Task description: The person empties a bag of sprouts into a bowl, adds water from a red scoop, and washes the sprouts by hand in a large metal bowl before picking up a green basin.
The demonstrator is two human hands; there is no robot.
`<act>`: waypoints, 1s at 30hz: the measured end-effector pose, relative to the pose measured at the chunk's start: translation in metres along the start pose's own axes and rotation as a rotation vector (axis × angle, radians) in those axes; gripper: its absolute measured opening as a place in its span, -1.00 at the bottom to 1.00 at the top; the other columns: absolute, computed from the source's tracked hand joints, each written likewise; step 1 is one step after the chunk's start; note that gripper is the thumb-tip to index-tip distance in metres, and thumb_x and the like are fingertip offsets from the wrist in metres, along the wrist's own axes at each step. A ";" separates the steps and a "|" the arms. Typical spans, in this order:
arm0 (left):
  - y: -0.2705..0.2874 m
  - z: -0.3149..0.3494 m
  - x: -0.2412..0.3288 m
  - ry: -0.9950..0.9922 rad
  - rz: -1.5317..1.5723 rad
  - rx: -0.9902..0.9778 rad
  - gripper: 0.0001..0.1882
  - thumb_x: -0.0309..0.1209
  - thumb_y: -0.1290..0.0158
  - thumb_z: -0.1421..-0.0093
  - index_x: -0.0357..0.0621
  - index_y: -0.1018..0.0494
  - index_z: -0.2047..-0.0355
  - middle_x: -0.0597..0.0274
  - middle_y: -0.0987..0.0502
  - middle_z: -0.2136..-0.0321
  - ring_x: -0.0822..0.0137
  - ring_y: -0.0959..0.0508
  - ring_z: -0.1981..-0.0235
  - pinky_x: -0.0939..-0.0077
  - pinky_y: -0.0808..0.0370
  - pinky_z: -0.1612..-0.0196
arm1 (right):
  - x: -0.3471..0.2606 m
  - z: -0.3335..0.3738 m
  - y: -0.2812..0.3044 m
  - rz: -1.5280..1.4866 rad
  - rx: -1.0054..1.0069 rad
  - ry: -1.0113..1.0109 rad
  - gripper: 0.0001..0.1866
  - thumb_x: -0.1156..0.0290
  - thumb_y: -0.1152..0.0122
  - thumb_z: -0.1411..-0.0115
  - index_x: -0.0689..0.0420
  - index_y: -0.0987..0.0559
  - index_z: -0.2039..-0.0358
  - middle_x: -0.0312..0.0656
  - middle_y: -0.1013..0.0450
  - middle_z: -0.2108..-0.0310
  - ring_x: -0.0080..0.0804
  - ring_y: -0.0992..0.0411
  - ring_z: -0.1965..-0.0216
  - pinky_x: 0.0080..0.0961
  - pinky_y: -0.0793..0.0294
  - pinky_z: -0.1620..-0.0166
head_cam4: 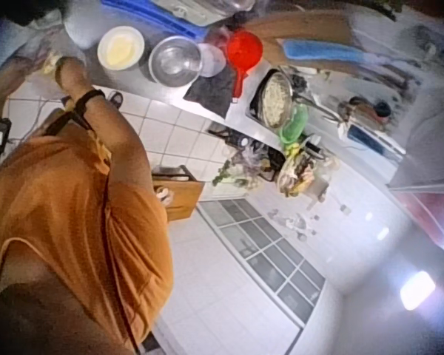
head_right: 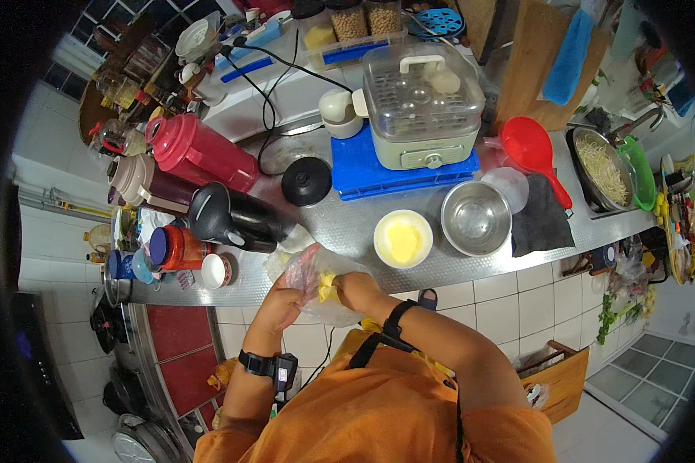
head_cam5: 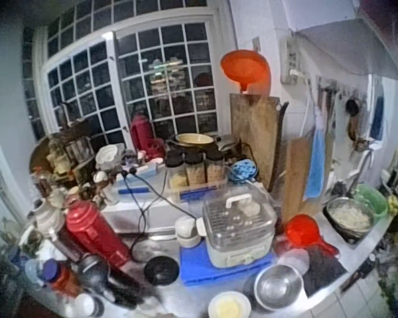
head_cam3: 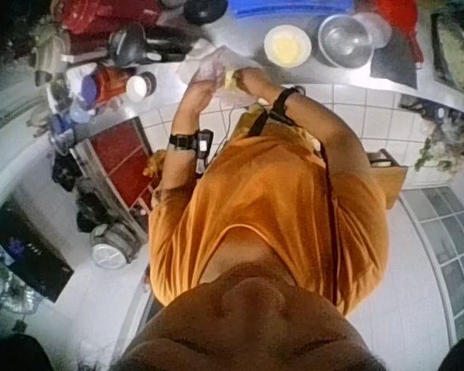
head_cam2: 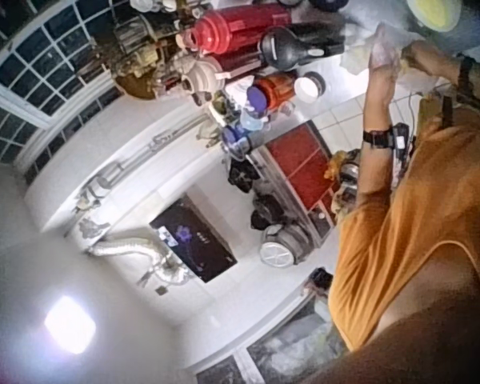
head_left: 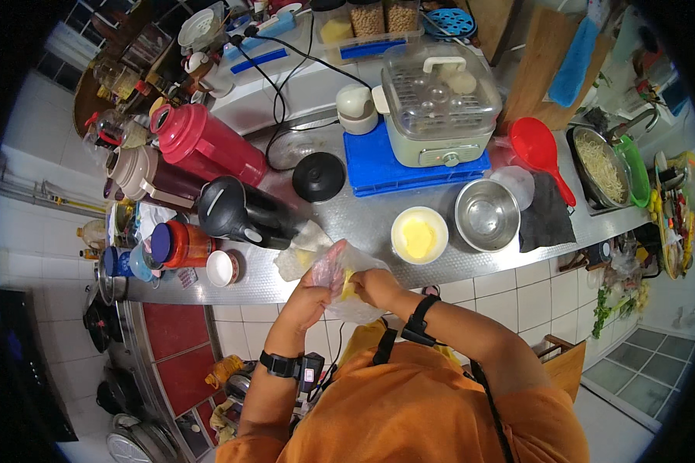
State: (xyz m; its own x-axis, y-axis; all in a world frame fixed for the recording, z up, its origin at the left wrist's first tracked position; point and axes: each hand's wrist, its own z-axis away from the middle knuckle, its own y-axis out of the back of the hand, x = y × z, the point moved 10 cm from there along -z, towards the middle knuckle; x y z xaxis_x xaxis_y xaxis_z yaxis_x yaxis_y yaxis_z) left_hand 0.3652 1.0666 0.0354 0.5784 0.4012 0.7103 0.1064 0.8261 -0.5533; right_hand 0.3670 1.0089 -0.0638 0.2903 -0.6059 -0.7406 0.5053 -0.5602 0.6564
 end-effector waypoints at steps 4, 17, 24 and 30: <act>0.000 -0.006 -0.001 0.004 -0.056 0.023 -0.09 -0.73 0.29 0.33 -0.05 -0.08 -0.20 0.40 -0.20 0.48 0.52 -0.17 0.49 0.81 -0.11 0.44 | 0.020 -0.013 -0.013 -0.166 -0.046 -0.094 -0.74 0.43 -0.01 0.05 0.15 -0.55 0.32 -0.03 -0.49 0.46 -0.17 -0.46 0.52 -0.35 -0.44 0.42; 0.004 -0.007 0.002 -0.019 -0.056 0.055 -0.07 -0.73 0.24 0.38 -0.06 -0.11 -0.18 0.37 -0.24 0.41 0.48 -0.22 0.45 0.78 -0.20 0.34 | 0.029 0.025 0.027 -1.004 -0.168 -0.379 -0.74 0.58 0.05 -0.04 0.38 -0.44 0.23 -0.06 -0.50 0.46 -0.45 -0.44 0.65 -0.63 -0.35 0.62; 0.000 -0.014 -0.002 -0.007 0.013 0.024 -0.09 -0.73 0.27 0.33 -0.03 -0.09 -0.19 0.39 -0.22 0.45 0.50 -0.19 0.48 0.82 -0.14 0.37 | 0.043 0.061 0.088 -1.159 0.011 -0.460 -0.71 0.54 0.08 -0.09 0.29 -0.43 0.16 -0.06 -0.52 0.41 -0.51 -0.47 0.58 -0.74 -0.29 0.59; 0.003 -0.014 0.001 -0.039 0.011 0.033 -0.07 -0.72 0.25 0.37 -0.09 -0.08 -0.19 0.35 -0.22 0.46 0.49 -0.22 0.49 0.77 -0.18 0.41 | 0.068 0.086 0.128 -1.048 0.172 -0.445 -0.72 0.54 0.09 -0.11 0.22 -0.44 0.14 -0.06 -0.52 0.37 -0.53 -0.46 0.55 -0.75 -0.29 0.56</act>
State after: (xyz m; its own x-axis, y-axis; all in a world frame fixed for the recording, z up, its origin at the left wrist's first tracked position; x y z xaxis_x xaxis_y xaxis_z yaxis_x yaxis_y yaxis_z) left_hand 0.3779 1.0642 0.0280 0.5476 0.4249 0.7208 0.0733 0.8338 -0.5472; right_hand 0.3813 0.8476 -0.0176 -0.5368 0.0764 -0.8402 0.2015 -0.9555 -0.2156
